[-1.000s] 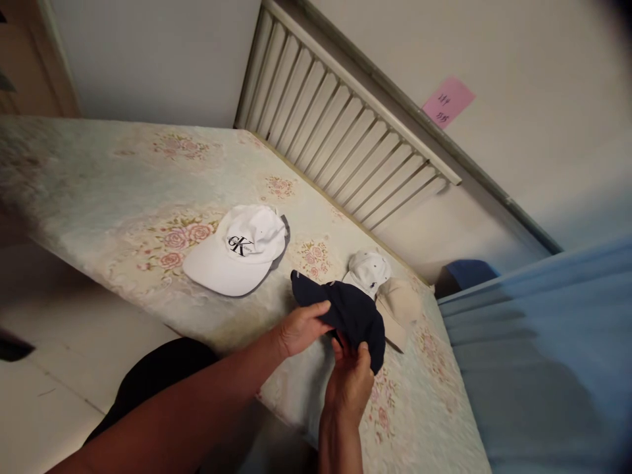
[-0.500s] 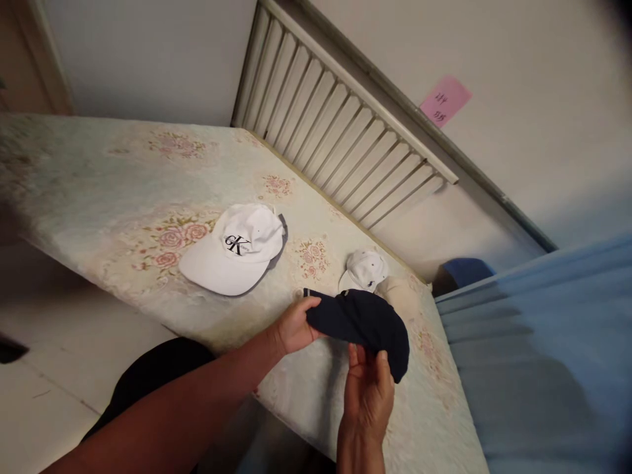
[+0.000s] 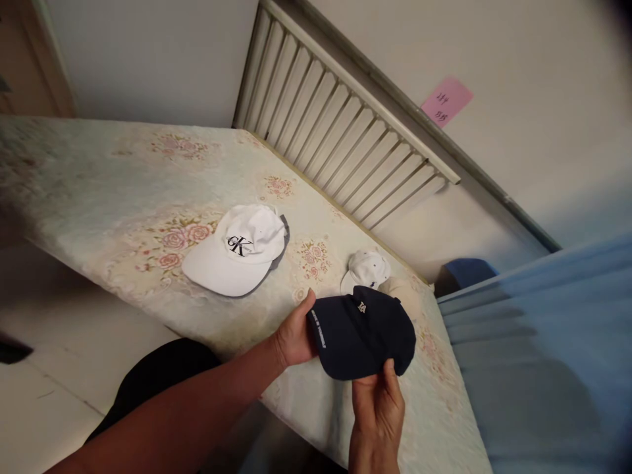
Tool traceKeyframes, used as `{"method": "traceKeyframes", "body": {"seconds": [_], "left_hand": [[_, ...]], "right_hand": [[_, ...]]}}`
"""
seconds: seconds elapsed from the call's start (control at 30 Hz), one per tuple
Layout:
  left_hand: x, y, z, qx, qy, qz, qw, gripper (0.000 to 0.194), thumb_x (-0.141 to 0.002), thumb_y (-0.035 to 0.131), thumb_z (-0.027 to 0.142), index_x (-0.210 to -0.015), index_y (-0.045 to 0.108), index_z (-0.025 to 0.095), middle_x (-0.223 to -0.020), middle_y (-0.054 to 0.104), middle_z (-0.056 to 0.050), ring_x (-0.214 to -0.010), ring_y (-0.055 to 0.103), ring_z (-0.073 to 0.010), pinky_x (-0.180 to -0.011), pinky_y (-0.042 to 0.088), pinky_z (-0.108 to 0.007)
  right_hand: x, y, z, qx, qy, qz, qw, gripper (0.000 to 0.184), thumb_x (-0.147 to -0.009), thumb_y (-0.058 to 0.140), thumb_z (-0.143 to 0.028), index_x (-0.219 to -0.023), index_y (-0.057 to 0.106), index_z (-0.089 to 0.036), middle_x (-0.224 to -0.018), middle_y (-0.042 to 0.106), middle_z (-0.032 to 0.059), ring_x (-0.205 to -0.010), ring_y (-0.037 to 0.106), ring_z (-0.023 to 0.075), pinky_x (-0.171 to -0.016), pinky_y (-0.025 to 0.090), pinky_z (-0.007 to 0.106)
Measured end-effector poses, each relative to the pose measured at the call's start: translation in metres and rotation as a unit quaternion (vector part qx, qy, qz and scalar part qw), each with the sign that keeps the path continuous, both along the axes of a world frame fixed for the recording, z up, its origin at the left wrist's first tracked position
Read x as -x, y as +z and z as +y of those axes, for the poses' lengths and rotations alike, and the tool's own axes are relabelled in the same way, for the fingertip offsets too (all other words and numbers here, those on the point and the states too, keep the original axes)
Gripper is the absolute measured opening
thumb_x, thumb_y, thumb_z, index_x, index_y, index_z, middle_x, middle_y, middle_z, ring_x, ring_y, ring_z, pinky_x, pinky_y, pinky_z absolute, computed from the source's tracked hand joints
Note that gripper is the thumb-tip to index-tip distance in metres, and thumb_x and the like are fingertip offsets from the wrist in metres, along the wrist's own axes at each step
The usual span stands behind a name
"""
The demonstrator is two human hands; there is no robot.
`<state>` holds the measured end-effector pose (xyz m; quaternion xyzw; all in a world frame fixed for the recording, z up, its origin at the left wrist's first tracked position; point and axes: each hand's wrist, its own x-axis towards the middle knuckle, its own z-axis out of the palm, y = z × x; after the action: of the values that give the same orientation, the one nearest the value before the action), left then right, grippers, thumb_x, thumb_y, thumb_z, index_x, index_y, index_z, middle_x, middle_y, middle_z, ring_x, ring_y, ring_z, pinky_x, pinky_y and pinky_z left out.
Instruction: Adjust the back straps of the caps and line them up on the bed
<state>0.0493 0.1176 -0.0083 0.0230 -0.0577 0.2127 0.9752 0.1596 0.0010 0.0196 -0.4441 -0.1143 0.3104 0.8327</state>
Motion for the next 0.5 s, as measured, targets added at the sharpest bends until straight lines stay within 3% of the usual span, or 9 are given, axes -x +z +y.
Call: {"method": "traceKeyframes", "body": {"seconds": [0.23,0.37,0.5], "left_hand": [[0.007,0.004,0.006,-0.018,0.003,-0.002,1.000,0.074,-0.085,0.035,0.066,-0.125,0.053,0.006,-0.109,0.067,-0.016,-0.113,0.056,-0.0303,-0.100,0.033,-0.040],[0.008,0.002,0.009,-0.068,0.007,-0.037,0.997,0.074,-0.087,0.032,0.064,-0.124,0.054,0.004,-0.108,0.066,-0.018,-0.107,0.059,-0.0297,-0.098,0.035,-0.039],[0.003,-0.006,0.006,-0.091,-0.044,0.015,0.995,0.056,-0.089,0.040,0.051,-0.115,0.060,0.005,-0.099,0.070,-0.016,-0.097,0.064,-0.0276,-0.097,0.036,-0.041]], "right_hand": [[-0.013,-0.005,-0.007,0.027,0.032,0.042,0.998,0.036,-0.083,0.059,-0.033,-0.118,0.060,-0.024,-0.118,0.065,0.0044,-0.120,0.053,0.0182,-0.112,0.025,0.045],[-0.021,-0.017,-0.011,0.051,0.036,0.053,0.997,0.027,-0.082,0.060,-0.032,-0.105,0.067,-0.021,-0.107,0.070,0.0050,-0.109,0.060,0.0176,-0.107,0.034,0.040],[-0.029,-0.038,-0.017,0.086,0.056,0.036,0.994,0.024,-0.078,0.065,-0.032,-0.097,0.070,-0.019,-0.092,0.074,0.0039,-0.092,0.067,0.0170,-0.094,0.048,0.036]]}}
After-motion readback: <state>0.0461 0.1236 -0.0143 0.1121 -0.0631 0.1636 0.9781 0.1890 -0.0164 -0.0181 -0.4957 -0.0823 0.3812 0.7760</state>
